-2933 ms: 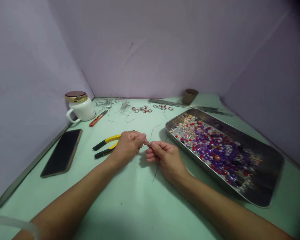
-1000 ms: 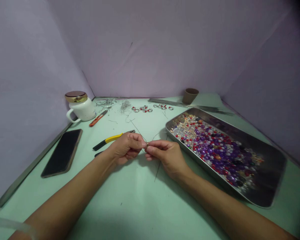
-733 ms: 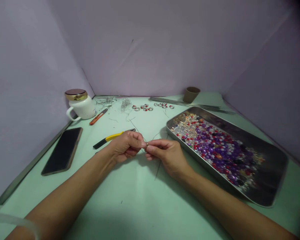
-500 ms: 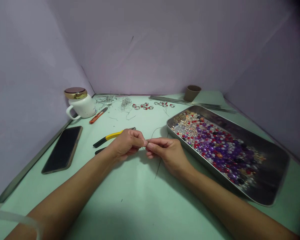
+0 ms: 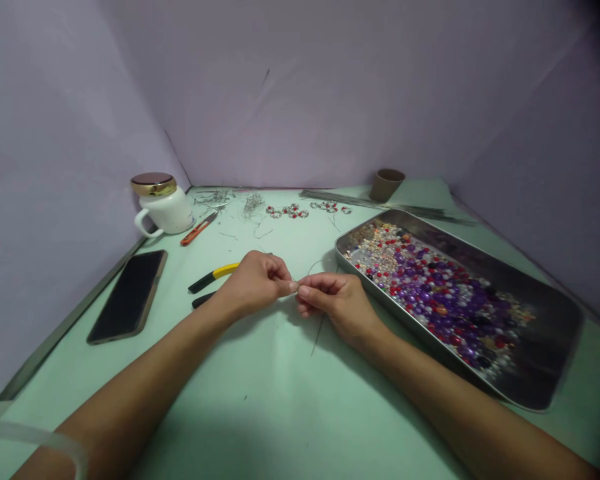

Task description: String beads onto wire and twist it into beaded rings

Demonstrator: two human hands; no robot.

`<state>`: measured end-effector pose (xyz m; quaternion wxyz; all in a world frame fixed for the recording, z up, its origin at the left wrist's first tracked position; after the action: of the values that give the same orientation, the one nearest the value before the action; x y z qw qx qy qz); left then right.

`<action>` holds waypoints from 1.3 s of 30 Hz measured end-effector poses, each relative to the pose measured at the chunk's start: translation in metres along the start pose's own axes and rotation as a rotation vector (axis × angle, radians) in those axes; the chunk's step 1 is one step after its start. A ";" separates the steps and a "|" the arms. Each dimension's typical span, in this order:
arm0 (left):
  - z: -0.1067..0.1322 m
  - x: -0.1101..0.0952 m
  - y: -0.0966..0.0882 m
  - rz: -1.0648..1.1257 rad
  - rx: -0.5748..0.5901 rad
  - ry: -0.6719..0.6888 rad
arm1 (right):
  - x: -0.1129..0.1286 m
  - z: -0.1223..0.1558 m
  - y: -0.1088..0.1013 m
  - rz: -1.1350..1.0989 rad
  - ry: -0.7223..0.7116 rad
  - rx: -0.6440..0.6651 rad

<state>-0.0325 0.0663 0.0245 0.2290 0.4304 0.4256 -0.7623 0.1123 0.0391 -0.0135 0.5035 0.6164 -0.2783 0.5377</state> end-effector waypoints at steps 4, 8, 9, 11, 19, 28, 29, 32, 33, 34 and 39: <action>-0.001 0.004 0.000 -0.062 -0.015 0.051 | 0.000 0.000 0.000 -0.009 0.022 0.002; -0.002 0.004 0.000 -0.072 -0.004 0.080 | 0.000 0.000 0.000 -0.014 0.006 -0.003; -0.002 0.003 0.000 -0.073 -0.002 0.082 | 0.000 0.000 -0.001 -0.014 -0.003 -0.007; -0.001 0.001 -0.001 -0.079 0.025 0.083 | 0.000 0.000 -0.001 -0.011 -0.008 -0.026; 0.012 -0.005 0.000 -0.486 -0.148 0.109 | 0.000 -0.002 -0.003 0.076 0.069 -0.102; 0.025 -0.018 0.008 -1.014 -0.146 0.176 | -0.001 0.002 -0.001 0.303 0.116 0.143; 0.026 -0.019 0.007 -1.002 -0.102 0.186 | -0.001 0.003 -0.001 0.305 0.132 0.194; 0.027 -0.020 0.003 -0.940 0.019 0.229 | 0.001 0.005 -0.001 0.302 0.170 0.325; 0.027 -0.021 0.001 -0.918 0.055 0.252 | 0.002 0.007 0.000 0.293 0.181 0.358; 0.027 -0.021 0.000 -0.894 0.090 0.278 | 0.003 0.008 0.001 0.283 0.189 0.386; 0.028 -0.021 -0.002 -0.821 0.173 0.407 | 0.005 0.011 0.005 0.285 0.220 0.420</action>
<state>-0.0358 0.0434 0.0504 -0.2164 0.3847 0.5318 -0.7227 0.1133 0.0277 -0.0059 0.3111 0.5998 -0.1881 0.7128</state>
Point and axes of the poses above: each hand's wrist, its own z-axis away from the middle knuckle, its own y-axis out of the palm, x = y × z, the point moved 1 cm from there along -z, towards the middle knuckle, and after that the axes turned 12 degrees about x, right-handed, at the moved point
